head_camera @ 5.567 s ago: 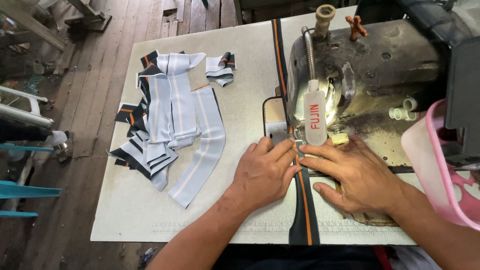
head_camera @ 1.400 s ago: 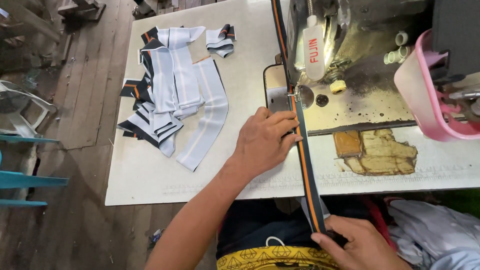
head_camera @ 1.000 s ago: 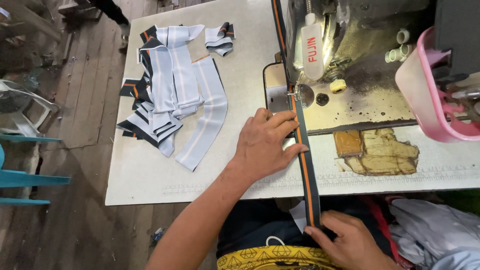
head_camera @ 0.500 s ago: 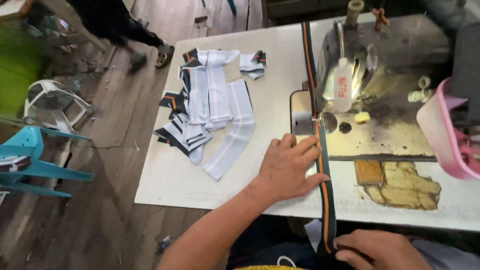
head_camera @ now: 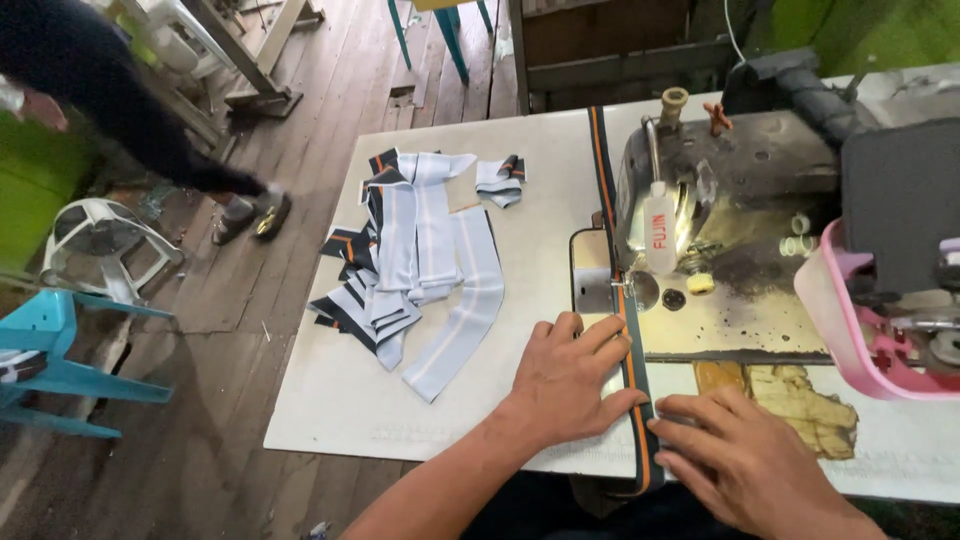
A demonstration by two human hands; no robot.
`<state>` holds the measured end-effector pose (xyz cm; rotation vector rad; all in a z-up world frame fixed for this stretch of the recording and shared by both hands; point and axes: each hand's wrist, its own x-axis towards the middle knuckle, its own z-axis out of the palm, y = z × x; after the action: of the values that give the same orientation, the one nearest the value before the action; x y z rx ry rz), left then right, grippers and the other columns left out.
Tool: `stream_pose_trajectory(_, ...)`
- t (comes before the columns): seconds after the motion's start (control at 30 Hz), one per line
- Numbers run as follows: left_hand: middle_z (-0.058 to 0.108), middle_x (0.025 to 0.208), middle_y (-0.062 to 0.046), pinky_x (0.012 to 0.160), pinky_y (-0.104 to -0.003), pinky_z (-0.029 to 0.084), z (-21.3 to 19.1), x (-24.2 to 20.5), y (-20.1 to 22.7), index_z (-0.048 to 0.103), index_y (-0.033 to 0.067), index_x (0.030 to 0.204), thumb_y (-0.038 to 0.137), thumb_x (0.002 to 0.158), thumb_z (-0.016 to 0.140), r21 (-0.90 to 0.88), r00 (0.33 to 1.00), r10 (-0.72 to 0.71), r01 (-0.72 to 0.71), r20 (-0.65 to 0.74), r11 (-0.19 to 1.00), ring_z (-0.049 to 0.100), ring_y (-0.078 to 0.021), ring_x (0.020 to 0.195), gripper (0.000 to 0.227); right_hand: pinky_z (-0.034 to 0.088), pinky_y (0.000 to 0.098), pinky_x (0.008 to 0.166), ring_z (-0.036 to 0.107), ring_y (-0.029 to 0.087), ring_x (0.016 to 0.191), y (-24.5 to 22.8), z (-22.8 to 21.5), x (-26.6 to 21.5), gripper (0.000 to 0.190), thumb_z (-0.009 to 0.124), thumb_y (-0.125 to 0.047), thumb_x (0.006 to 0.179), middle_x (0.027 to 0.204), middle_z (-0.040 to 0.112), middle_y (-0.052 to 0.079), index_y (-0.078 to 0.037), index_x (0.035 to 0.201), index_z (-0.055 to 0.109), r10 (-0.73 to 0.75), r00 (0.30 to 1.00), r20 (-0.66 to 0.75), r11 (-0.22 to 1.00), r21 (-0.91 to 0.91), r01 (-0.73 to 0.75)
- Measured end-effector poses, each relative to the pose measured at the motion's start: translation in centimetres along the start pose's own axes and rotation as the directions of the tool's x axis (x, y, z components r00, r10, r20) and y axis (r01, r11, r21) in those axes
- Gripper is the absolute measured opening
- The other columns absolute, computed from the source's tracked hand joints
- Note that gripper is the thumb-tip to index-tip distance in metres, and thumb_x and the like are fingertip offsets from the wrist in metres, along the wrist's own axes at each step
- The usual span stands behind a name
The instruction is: Sewing white fabric strips onto a long black and orange ribbon using an industrial sewing machine.
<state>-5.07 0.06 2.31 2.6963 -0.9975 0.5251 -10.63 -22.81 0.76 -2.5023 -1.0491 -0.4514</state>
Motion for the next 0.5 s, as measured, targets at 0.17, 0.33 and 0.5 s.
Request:
stream_pose_trajectory(0.17, 0.063, 0.133, -0.001, 0.069, -0.043, 0.040, -0.2, -0.2, -0.9, 0.067, 0.0114, 0.114, 0.059, 0.086, 0.058, -0.037, 1.000, 0.012, -0.012, 0.010, 0.999, 0.054, -0.0306, 0.091, 0.055, 0.053, 0.0417, 0.074, 0.061, 0.024, 0.091, 0.0, 1.6, -0.3, 0.030, 0.069, -0.040, 0.088, 0.123, 0.070, -0.002, -0.020, 0.109, 0.075, 0.077, 0.994, 0.080, 0.996, 0.034, -0.080)
stream_pose_trajectory(0.33, 0.062, 0.134, -0.001, 0.072, -0.044, 0.041, 0.0, -0.1, -1.3, 0.066, 0.0109, 0.114, 0.057, 0.084, 0.061, -0.073, 0.998, 0.031, -0.027, 0.060, 0.997, 0.053, -0.0311, 0.094, 0.054, 0.052, 0.0422, 0.083, 0.063, 0.022, 0.097, 0.5, 2.5, -1.1, 0.032, 0.069, -0.043, 0.089, 0.126, 0.069, -0.004, -0.023, 0.112, 0.076, 0.122, 0.986, 0.111, 0.987, 0.090, -0.132)
stream_pose_trajectory(0.5, 0.062, 0.133, -0.001, 0.069, -0.043, 0.039, 0.3, -0.4, -1.3, 0.066, 0.0090, 0.116, 0.056, 0.086, 0.060, -0.081, 0.998, 0.055, -0.055, -0.013, 0.995, 0.051, -0.0317, 0.093, 0.056, 0.053, 0.0425, 0.082, 0.065, 0.022, 0.096, 0.9, 3.1, -1.3, 0.030, 0.072, -0.041, 0.086, 0.127, 0.070, -0.004, -0.024, 0.110, 0.078, 0.123, 0.990, 0.068, 0.986, 0.104, -0.130)
